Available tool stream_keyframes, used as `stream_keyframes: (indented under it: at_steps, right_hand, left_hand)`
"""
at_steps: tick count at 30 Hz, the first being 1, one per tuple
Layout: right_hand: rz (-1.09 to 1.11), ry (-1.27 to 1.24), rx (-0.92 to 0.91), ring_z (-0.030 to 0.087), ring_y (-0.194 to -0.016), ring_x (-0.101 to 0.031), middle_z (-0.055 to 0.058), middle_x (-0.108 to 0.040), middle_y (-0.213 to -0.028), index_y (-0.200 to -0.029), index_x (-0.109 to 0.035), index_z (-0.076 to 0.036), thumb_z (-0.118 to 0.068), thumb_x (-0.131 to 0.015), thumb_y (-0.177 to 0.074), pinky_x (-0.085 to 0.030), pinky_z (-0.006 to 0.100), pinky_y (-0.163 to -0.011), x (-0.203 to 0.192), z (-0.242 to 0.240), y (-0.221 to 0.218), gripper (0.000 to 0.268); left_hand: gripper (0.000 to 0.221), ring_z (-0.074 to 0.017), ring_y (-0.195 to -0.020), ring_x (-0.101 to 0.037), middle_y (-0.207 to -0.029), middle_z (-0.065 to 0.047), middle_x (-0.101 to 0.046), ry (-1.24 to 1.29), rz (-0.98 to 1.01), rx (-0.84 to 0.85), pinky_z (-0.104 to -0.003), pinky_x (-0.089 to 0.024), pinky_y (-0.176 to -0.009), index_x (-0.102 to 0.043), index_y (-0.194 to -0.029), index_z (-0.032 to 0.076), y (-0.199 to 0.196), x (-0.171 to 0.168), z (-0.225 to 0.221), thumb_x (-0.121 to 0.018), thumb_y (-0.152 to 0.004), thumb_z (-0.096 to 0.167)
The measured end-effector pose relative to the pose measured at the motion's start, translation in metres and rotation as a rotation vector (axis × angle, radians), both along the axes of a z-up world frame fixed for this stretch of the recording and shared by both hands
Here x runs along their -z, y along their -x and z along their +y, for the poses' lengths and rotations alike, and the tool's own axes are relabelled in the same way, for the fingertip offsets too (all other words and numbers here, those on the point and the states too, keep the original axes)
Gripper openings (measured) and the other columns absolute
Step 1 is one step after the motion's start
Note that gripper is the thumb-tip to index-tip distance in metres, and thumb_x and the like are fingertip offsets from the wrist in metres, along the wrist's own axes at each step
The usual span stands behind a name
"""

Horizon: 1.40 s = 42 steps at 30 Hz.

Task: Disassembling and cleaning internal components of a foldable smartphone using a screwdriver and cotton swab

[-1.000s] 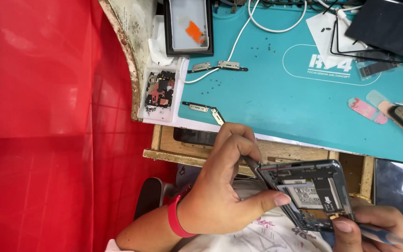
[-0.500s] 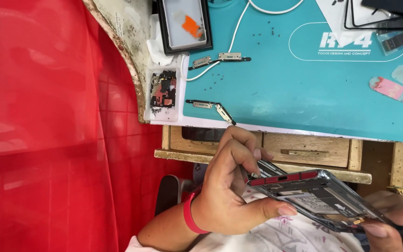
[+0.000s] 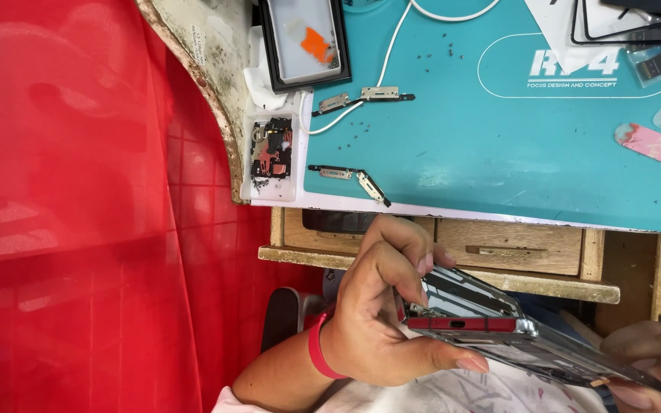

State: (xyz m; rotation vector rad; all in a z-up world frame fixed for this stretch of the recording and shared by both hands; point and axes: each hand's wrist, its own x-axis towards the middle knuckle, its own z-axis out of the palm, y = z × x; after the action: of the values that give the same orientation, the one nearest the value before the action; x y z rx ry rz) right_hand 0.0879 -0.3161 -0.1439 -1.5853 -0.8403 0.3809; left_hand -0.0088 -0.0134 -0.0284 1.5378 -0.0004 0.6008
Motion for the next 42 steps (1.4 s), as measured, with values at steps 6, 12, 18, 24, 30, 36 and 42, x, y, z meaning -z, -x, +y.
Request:
stream_keyframes:
  at_steps: [6,12,18,24,30,36,42]
  right_hand:
    - [-0.083,0.117,0.078,0.011,-0.067,-0.074,-0.006,-0.069,-0.077,-0.06,-0.066,-0.024,-0.03,-0.057,-0.085,-0.064,0.024,-0.067,0.044,-0.042,0.005,0.028]
    - [-0.046,0.151,0.16,0.008,-0.062,-0.069,-0.007,-0.068,-0.069,-0.051,-0.059,-0.024,-0.032,-0.057,-0.088,-0.057,0.021,-0.057,0.037,-0.031,0.009,0.038]
    - [-0.034,0.168,0.209,0.01,-0.067,-0.072,-0.006,-0.066,-0.07,-0.054,-0.054,-0.023,-0.02,-0.06,-0.087,-0.059,0.018,-0.059,0.016,-0.023,-0.007,0.034]
    - [0.117,0.377,0.252,0.019,-0.048,-0.064,0.01,-0.066,-0.057,-0.064,-0.069,0.0,-0.031,-0.059,-0.083,-0.047,0.028,-0.049,-0.118,0.07,0.008,0.038]
    - [0.283,0.41,0.534,0.023,-0.084,-0.067,0.016,-0.067,-0.097,-0.104,-0.055,0.002,-0.014,-0.068,-0.092,-0.052,0.031,-0.08,-0.105,0.065,0.023,0.024]
    - [0.308,0.389,0.538,0.013,-0.078,-0.053,0.006,-0.057,-0.089,-0.107,-0.052,-0.006,-0.023,-0.066,-0.101,-0.039,0.023,-0.076,-0.081,0.059,0.016,0.023]
    - [0.228,0.531,0.625,0.019,-0.096,-0.058,0.009,-0.061,-0.112,-0.119,-0.056,-0.004,-0.028,-0.068,-0.105,-0.045,0.03,-0.09,-0.075,0.053,0.023,0.03]
  left_hand:
    - [0.045,-0.0172,-0.095,-0.046,-0.102,-0.005,-0.042,0.017,-0.001,0.005,-0.038,-0.059,-0.093,-0.042,-0.097,0.017,0.0,0.0,0.0,-0.079,-0.083,0.039]
    - [0.046,-0.0178,-0.095,-0.047,-0.1,-0.006,-0.043,-0.015,0.024,-0.016,-0.037,-0.061,-0.09,-0.041,-0.096,0.016,0.0,-0.002,0.0,-0.078,-0.082,0.039]
    - [0.047,-0.0174,-0.096,-0.046,-0.101,-0.007,-0.042,0.031,0.025,0.005,-0.037,-0.06,-0.09,-0.042,-0.096,0.016,0.0,0.001,0.003,-0.08,-0.08,0.038]
    - [0.042,-0.0132,-0.105,-0.046,-0.113,-0.006,-0.038,0.238,0.037,0.154,-0.04,-0.057,-0.11,-0.044,-0.104,0.016,0.0,0.006,0.011,-0.078,-0.091,0.036]
    - [0.036,-0.0177,-0.103,-0.048,-0.11,-0.007,-0.045,0.089,0.091,0.044,-0.03,-0.045,-0.092,-0.046,-0.106,0.015,0.0,0.004,0.009,-0.07,-0.098,0.04]
    - [0.033,-0.0201,-0.101,-0.05,-0.106,-0.01,-0.048,0.091,0.08,-0.115,-0.03,-0.045,-0.087,-0.05,-0.111,0.01,-0.005,-0.004,-0.007,-0.072,-0.095,0.028]
    - [0.031,-0.0184,-0.093,-0.05,-0.103,-0.008,-0.049,-0.008,0.124,-0.14,-0.029,-0.045,-0.082,-0.049,-0.108,0.009,-0.006,-0.009,-0.011,-0.068,-0.095,0.03]
